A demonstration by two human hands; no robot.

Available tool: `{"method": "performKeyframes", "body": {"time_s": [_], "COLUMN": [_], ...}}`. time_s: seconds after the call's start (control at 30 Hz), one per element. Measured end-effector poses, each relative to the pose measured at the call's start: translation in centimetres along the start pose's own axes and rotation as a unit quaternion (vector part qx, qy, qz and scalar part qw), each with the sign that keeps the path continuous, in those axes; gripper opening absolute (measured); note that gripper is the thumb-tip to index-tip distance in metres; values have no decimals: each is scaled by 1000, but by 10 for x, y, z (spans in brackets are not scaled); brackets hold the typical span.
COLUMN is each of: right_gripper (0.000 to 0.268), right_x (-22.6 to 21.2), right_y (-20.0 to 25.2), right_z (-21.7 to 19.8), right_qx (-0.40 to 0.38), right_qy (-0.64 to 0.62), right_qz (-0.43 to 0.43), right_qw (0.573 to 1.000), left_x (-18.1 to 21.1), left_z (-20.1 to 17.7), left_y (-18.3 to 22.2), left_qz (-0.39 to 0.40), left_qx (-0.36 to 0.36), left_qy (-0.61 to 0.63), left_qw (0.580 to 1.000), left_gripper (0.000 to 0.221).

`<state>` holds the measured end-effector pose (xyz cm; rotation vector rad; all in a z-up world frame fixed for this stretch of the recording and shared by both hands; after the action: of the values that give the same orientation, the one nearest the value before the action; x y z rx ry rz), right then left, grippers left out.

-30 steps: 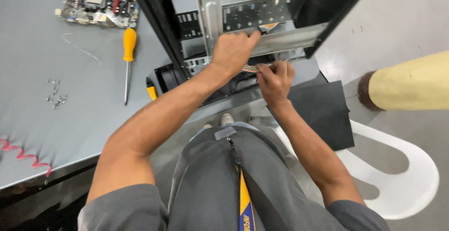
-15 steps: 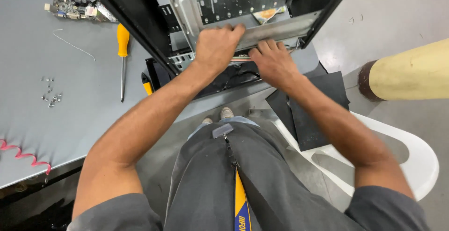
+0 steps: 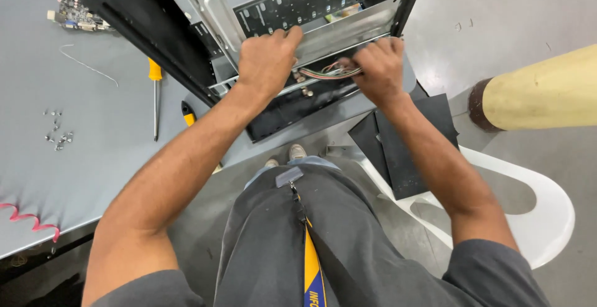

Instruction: Cleaning the rear and bottom of a computer chassis using a screwdriver for scraping and a brush for dusting.

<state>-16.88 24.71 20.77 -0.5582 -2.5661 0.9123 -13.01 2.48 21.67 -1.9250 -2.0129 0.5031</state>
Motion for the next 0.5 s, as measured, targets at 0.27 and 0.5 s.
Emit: {"method": "performKeyframes", "body": {"time_s": [0.27,0.5], "right_gripper": [16,22], "right_x": [-34,-43], "right_y": [-9,27], "right_z": [-43,-3], "right_qx": [-169,-389], "right_qy": [160,-64], "right_qz": [-20,96], "right_qw": [972,914], "left_x": [8,19], "left_z": [16,18], "left_y": [-1,3], "left_qz": [13,14], "left_qx": [38,22], "left_qy": [-9,-26], "left_qw": [999,999], "left_gripper": [29,27]}}
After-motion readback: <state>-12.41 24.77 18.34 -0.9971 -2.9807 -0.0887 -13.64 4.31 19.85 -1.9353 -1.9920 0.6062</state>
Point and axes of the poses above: each hand's wrist, its own y-axis away from the middle knuckle, its own z-axis out of the palm, x = y × z, the point moved 6 cm from there along -y, towards the middle knuckle, and after that the axes turned 14 degrees about -z, right-handed, at the moved point
